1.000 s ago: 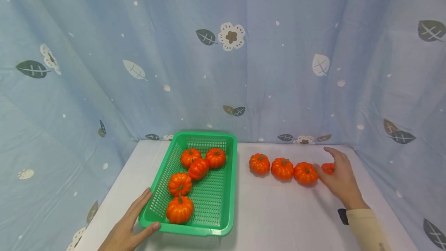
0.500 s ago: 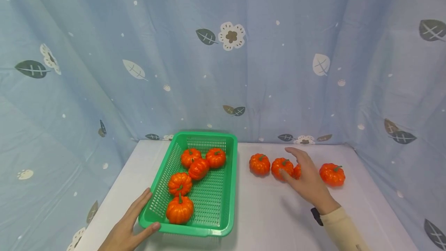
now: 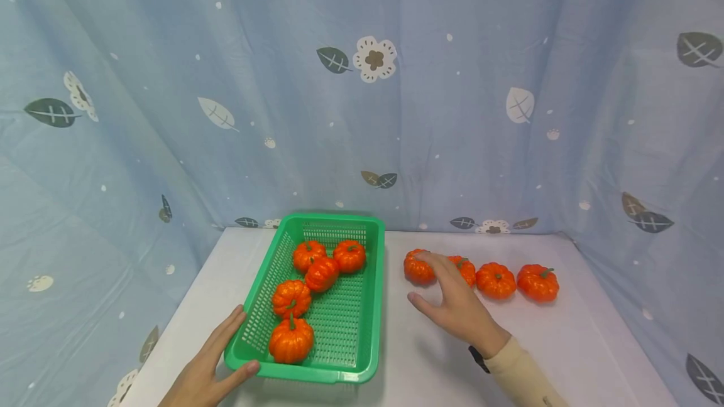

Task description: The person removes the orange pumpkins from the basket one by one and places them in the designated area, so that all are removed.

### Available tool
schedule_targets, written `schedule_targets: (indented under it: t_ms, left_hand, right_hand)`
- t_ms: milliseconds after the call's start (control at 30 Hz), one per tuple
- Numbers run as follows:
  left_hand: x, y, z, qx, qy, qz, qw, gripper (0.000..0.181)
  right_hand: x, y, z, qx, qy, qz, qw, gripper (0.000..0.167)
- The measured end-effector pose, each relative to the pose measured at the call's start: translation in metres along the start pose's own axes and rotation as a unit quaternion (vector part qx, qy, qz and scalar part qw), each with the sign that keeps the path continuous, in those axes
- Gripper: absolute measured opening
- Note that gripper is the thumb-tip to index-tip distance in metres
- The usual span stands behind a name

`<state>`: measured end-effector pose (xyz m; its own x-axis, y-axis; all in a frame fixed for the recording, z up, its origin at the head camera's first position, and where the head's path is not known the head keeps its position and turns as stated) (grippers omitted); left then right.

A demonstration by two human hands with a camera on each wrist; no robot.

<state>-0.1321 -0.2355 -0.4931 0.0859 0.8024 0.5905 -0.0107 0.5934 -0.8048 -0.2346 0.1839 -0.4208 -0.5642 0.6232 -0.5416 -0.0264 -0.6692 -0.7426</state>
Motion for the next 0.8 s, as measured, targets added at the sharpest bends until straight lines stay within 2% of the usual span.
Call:
schedule_targets:
  t_ms: [267,533,800]
  left_hand:
    - [0.001,0.0,0.0,-0.001,-0.001,-0.001,1.0,0.088]
    - [0.002,-0.001,-0.001,0.003,0.001,0.003,1.0,0.088]
    - [0.002,-0.001,-0.002,0.007,0.006,0.001,1.0,0.088]
  right_hand:
    - [-0.029,0.023,0.006,-0.039,-0.032,0.02,0.9985,0.07]
    - [-0.06,0.039,0.016,-0.065,-0.089,0.022,0.9937,0.07]
    - [-0.094,0.048,0.035,-0.096,-0.153,0.028,0.9831,0.071]
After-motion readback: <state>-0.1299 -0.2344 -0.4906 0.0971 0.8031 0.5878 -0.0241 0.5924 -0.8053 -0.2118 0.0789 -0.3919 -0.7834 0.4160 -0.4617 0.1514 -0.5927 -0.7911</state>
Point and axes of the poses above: each hand's wrist, its own z-axis towards the middle knuckle, its own y-axis out of the palm, x = y × z, the point moved 9 cm from there along z, towards the middle knuckle, and after that the axes turned 2 degrees about -x, right-handed, at the moved point
